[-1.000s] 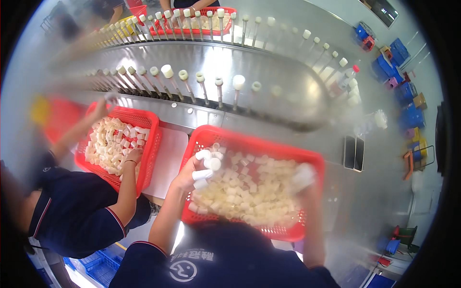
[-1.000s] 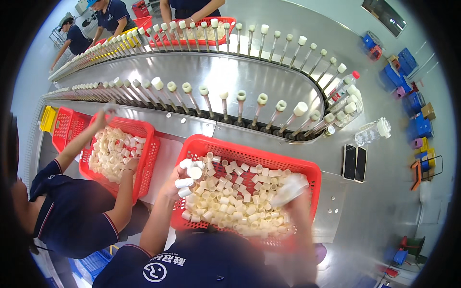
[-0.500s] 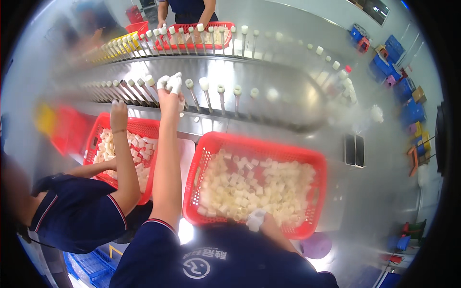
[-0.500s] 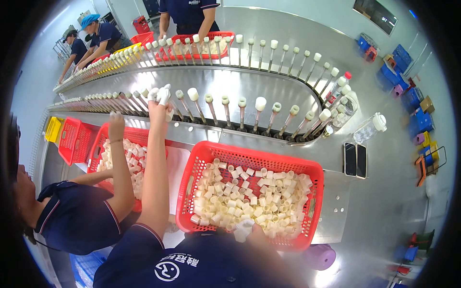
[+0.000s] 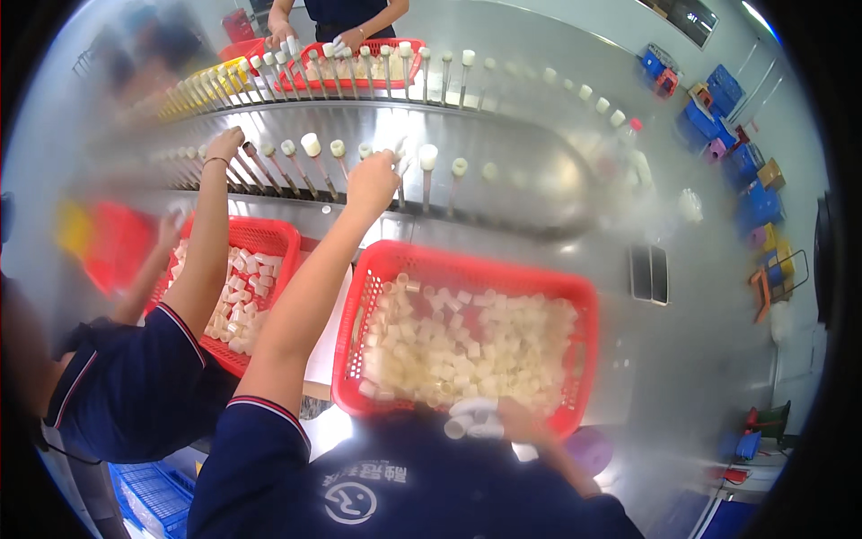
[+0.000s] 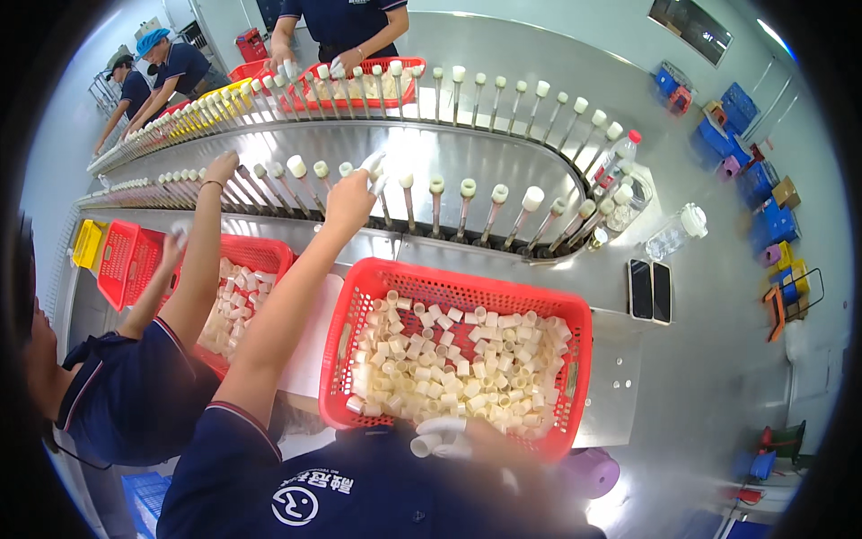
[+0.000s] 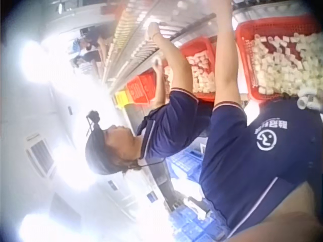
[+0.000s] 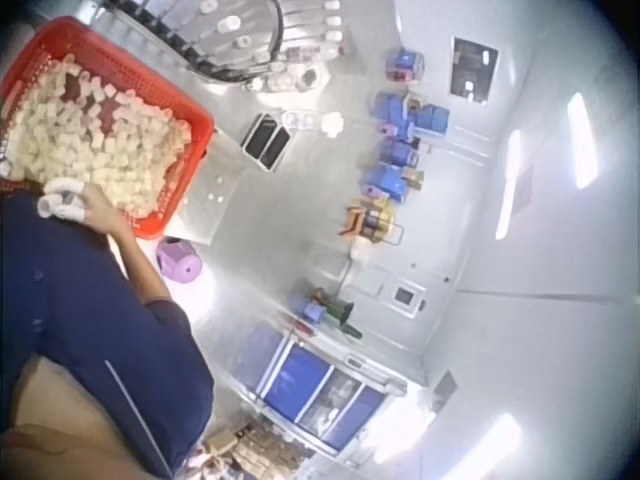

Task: The person picks up white plastic cylindrical parts from a red basket and places them onto vertical pegs on a moving industrial conveyor belt.

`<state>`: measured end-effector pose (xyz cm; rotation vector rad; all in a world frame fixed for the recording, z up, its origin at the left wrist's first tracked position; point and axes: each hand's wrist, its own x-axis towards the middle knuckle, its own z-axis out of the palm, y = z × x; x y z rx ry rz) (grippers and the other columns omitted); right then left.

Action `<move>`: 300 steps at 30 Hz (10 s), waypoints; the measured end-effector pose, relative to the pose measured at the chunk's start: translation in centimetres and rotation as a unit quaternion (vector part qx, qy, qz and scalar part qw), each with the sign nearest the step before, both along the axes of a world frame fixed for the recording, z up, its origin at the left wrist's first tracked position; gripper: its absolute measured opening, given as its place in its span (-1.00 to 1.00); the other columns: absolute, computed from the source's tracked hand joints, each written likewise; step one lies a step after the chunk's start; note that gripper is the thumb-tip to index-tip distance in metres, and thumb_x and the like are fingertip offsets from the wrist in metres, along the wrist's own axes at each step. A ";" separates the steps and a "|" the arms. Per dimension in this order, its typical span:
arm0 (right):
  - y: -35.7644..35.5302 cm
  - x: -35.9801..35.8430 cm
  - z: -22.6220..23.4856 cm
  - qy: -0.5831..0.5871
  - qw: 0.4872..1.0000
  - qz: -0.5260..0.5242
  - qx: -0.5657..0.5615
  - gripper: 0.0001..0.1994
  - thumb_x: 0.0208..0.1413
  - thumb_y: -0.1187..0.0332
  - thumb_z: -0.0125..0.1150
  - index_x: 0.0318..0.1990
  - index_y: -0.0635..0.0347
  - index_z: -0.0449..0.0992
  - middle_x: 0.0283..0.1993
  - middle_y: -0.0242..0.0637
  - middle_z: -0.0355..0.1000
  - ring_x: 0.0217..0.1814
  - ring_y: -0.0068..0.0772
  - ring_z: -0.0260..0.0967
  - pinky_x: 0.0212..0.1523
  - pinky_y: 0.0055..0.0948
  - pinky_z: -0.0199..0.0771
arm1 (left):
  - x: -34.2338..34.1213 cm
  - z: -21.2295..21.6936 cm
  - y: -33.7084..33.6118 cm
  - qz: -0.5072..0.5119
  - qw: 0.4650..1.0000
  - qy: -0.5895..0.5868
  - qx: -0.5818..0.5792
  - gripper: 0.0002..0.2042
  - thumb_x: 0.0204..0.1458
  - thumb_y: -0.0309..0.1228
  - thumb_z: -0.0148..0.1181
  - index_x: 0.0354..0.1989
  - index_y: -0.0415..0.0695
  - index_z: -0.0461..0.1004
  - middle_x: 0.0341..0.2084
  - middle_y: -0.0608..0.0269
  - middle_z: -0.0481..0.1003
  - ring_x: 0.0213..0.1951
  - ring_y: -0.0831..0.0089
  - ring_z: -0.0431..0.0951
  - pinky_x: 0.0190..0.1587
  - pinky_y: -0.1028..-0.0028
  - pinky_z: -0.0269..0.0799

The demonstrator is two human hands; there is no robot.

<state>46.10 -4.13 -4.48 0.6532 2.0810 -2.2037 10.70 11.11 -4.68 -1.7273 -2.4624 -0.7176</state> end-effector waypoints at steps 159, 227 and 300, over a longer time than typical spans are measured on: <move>27.9 -10.1 0.9 -0.066 0.748 -0.185 0.634 -0.75 -0.28 0.42 0.26 -0.34 0.30 0.50 -0.38 -0.02 0.44 -0.33 -0.09 0.41 -0.29 -0.34 0.41 | 7.2 -7.5 -4.5 -0.081 0.923 -0.371 0.061 -0.67 -0.06 -0.43 0.14 -0.06 -0.14 0.40 -0.32 0.03 0.51 -0.30 0.31 0.54 -0.24 0.42 0.41; 13.0 -6.6 -6.6 0.237 0.841 -0.402 -0.274 -0.66 0.03 0.45 0.05 -0.03 0.00 0.19 -0.15 -0.28 0.35 -0.39 -0.42 0.40 -0.75 -0.53 0.32 | 10.7 -9.7 -19.6 -0.426 0.436 -0.667 -0.428 -0.72 -0.07 -0.35 0.09 -0.16 -0.15 0.37 -0.24 0.36 0.37 -0.16 0.62 0.30 -0.14 0.64 0.19; 30.1 -10.3 1.6 -0.245 0.707 -0.068 0.660 -0.69 -0.43 0.44 0.35 -0.36 0.20 0.55 -0.41 -0.06 0.44 -0.33 -0.06 0.41 -0.28 -0.29 0.43 | 3.2 -5.6 -12.0 -0.140 0.701 -0.692 -0.100 -0.63 -0.15 -0.61 0.19 -0.09 -0.17 0.37 -0.46 0.41 0.44 -0.45 0.68 0.42 -0.61 0.72 0.28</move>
